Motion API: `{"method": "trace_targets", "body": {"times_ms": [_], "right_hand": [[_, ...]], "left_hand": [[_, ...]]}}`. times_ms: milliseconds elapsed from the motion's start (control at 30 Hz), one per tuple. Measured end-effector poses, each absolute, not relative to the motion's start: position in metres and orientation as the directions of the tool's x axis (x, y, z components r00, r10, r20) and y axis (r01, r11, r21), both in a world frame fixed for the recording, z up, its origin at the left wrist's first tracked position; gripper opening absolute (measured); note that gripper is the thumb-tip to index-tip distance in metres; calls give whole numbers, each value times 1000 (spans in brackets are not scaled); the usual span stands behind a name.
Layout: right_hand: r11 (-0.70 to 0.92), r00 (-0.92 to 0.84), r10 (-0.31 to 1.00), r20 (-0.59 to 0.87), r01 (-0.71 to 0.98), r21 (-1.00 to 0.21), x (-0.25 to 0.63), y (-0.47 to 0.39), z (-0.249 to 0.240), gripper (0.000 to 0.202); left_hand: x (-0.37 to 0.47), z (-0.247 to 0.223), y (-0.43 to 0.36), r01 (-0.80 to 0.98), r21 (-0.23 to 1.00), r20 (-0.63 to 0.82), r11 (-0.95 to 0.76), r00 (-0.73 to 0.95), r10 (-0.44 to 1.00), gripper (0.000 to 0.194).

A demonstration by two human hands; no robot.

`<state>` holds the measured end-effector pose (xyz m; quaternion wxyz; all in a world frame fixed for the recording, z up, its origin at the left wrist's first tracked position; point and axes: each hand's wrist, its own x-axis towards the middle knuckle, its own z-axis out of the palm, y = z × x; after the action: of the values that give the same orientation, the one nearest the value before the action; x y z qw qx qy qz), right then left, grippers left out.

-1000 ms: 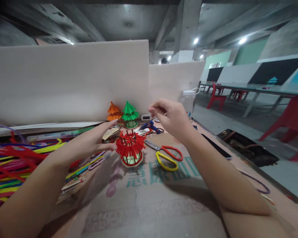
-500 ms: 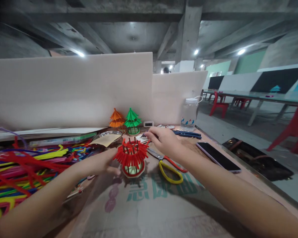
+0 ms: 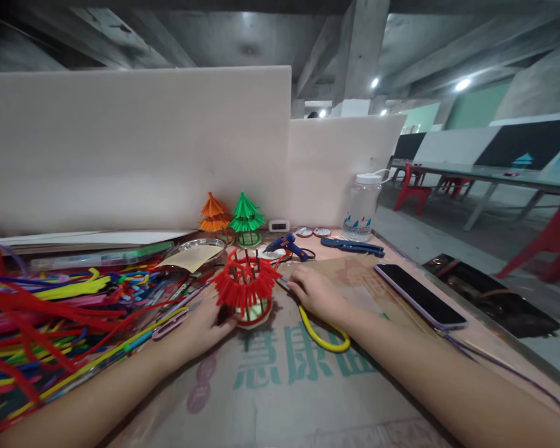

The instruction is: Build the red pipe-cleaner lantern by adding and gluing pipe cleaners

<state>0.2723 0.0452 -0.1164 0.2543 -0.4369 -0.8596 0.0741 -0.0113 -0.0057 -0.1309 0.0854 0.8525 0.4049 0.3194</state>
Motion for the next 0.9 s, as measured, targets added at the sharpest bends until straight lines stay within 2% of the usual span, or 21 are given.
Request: {"method": "trace_targets", "body": {"times_ms": [167,333,633,800,900], "right_hand": [[610,-499,789,359,711,-350,272,46,-115,12],[608,-511,791,338,718,-339,271,45,-113,45],[547,-466,831,304,784,-293,280,49,-110,53],[491,-414,856,309,838,-238,300,60,-104,49],[580,-508,796,331,795,-176,297,62,-101,40]], "left_hand": [[-13,-134,-4,650,447,485,-615,402,777,26],[-14,-135,-2,622,505,483,-598,370,793,31],[-21,-145,5,683,468,486,-561,331,809,41],[-21,-146,5,669,469,491,-576,345,800,40],[-20,-146,5,665,486,488,-567,332,807,40]]}}
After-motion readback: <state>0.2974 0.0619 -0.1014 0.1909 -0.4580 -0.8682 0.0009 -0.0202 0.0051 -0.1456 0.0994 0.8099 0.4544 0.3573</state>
